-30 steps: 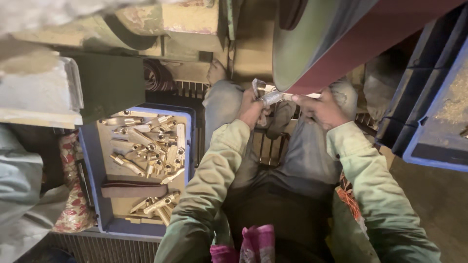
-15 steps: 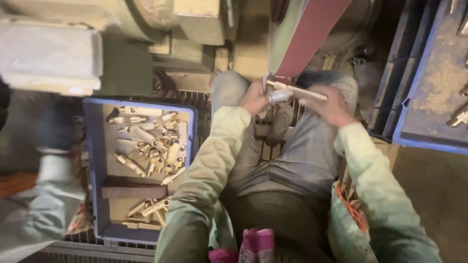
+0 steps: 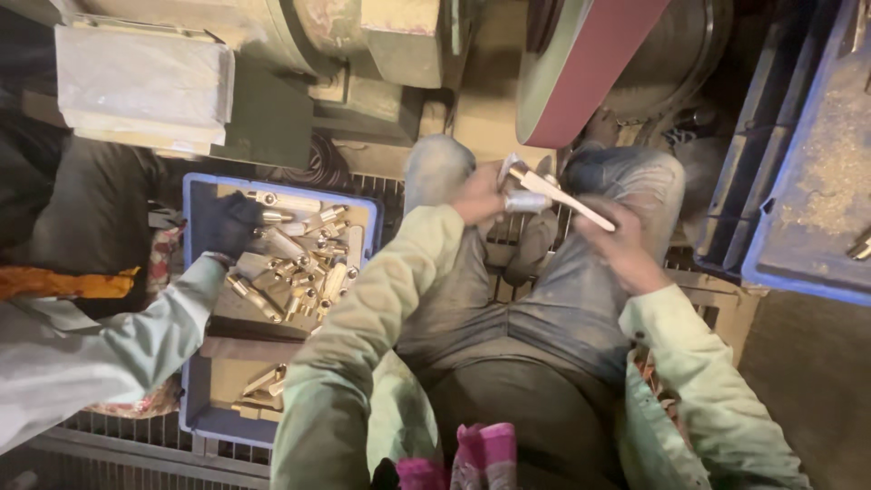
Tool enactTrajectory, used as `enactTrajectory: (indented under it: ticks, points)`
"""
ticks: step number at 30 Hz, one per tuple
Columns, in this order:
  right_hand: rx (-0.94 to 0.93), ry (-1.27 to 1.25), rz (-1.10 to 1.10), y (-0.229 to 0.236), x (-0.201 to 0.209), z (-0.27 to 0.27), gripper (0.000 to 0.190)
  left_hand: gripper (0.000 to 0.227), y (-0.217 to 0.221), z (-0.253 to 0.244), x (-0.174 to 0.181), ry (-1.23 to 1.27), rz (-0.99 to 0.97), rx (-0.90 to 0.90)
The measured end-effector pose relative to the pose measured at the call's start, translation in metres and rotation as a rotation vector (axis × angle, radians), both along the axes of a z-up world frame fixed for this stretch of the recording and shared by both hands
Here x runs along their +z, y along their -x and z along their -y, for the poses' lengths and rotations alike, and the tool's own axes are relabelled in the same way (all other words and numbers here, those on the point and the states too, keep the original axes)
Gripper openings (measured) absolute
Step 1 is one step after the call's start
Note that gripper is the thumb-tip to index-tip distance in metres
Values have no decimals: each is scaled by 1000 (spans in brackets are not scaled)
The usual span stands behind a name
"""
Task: The person sits on the floor and repeatedly picks up small brass-colored metal parts from a blue bin. They press each part against a rotating belt grinder to smooth or shape it, then place the finished part into a second bin to the right.
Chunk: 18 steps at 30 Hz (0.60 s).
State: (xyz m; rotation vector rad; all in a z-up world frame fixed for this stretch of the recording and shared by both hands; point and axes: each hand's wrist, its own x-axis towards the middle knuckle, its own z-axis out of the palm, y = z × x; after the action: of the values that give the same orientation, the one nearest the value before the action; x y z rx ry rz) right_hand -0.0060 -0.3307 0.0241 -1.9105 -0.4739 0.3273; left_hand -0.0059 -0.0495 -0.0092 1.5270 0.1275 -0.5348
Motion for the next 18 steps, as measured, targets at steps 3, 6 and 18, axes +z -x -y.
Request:
enactTrajectory:
  ticks: [3, 6, 18]
  points:
    - [29, 214, 19, -28, -7, -4, 35, 35, -21, -7, -24, 75, -49, -132]
    - [-111, 394, -430, -58, 4, -10, 32, 23, -22, -1, -53, 213, -273, 38]
    - [-234, 100, -746, -79, 25, -53, 24, 15, -19, 38, -66, 384, -279, 441]
